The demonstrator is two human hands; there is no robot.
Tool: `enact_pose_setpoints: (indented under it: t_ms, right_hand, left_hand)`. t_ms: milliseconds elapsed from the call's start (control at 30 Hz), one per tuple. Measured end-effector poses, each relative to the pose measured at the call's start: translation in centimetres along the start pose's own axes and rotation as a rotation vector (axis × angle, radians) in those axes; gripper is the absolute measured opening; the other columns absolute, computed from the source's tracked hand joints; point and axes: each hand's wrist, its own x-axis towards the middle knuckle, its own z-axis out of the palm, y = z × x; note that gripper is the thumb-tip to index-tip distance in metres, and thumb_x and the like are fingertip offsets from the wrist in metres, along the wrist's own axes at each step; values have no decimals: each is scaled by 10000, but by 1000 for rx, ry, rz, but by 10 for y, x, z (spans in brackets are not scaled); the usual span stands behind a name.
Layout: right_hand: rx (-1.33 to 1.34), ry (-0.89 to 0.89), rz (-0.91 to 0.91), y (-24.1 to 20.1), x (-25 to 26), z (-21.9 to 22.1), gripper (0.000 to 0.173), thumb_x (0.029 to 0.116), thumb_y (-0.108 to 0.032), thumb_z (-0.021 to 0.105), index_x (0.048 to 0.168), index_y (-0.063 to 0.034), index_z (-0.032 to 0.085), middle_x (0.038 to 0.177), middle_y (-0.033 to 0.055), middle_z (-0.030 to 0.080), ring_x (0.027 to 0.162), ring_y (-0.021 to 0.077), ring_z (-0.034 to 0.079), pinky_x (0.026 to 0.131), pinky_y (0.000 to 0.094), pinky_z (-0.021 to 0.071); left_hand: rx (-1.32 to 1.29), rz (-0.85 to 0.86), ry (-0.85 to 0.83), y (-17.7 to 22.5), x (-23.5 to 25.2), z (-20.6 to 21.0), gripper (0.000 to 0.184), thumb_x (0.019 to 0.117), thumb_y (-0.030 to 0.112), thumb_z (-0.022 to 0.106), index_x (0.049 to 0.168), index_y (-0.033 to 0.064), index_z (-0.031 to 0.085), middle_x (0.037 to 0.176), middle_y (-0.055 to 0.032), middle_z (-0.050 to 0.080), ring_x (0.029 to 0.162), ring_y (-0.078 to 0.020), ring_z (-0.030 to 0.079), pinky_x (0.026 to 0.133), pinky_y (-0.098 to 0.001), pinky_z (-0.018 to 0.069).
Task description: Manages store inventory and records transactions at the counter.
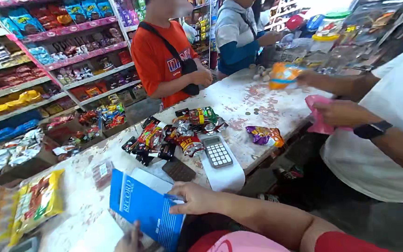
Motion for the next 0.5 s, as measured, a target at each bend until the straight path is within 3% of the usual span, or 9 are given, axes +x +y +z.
enact_pose_setpoints:
  t_ms: [67, 133, 233, 267, 333, 400, 500]
  right_hand:
    - [173, -150, -134, -18, 2, 14, 434, 972, -243, 680, 1268, 73, 655, 1233, 231, 666, 1150, 282, 633, 1023, 445, 488]
    - [264, -348, -234, -26, 4, 38, 477, 977, -246, 663, 1324, 78, 618, 1278, 225, 657, 1150, 245, 630, 1006, 405, 488]
    - [146, -563, -302, -24, 7, 71, 368, 997, -195, 646, 1281, 37, 666, 1298, 207, 659, 1176, 288, 644, 1019, 451, 502]
    - [36, -574, -275, -22, 5, 76, 308, 1002, -137, 620, 1263, 13, 685, 1328, 203, 646, 1187, 314, 644, 1020, 482, 502]
    - [-222, -519, -142, -20, 0, 75, 338, 975, -20, 558, 1280, -57, 700, 1442, 200, 572, 1177, 384, 646, 969, 565, 522]
    - [-414, -364, -28, -8, -10, 68, 442, 946, 29, 522, 1328, -123, 686, 1518, 203, 499, 1225, 435, 610, 962, 611, 517]
    - [-603, -73, -1, 24, -31, 62, 606, 871, 85, 552, 1413, -176, 632, 1554, 286, 421, 1406, 527, 418, 1079, 657, 423]
  left_hand:
    - [-273, 23, 161, 7, -10, -19, 707, 1103, 487, 167, 1302, -43, 591, 1018, -182, 730, 838, -283, 718, 733, -500, 581]
    - [-560, 11, 236, 16, -24, -39, 782, 1063, 543, 5, 1526, 21, 358, 1282, -205, 650, 1028, -289, 694, 799, -491, 568]
    - [-743, -48, 411, 18, -51, -58, 779, 1041, 581, -33, 1536, 99, 327, 1338, -90, 616, 1128, -123, 653, 901, -391, 581]
    - [-762, -63, 441, 13, -58, -61, 717, 1065, 548, 18, 1537, 104, 326, 1352, -71, 603, 1145, -83, 638, 935, -355, 570]
    - [-763, -110, 492, -6, -64, -60, 543, 1114, 414, 274, 1514, 64, 382, 1308, -114, 626, 1088, -101, 659, 918, -345, 570]
    - [-751, -158, 499, -29, -63, -53, 537, 1066, 251, 516, 1530, 39, 350, 1305, -165, 620, 1051, -135, 680, 891, -335, 583]
    - [-638, -173, 550, -67, -58, -35, 603, 991, 122, 632, 1507, -8, 348, 1297, -214, 608, 1054, -184, 682, 893, -360, 583]
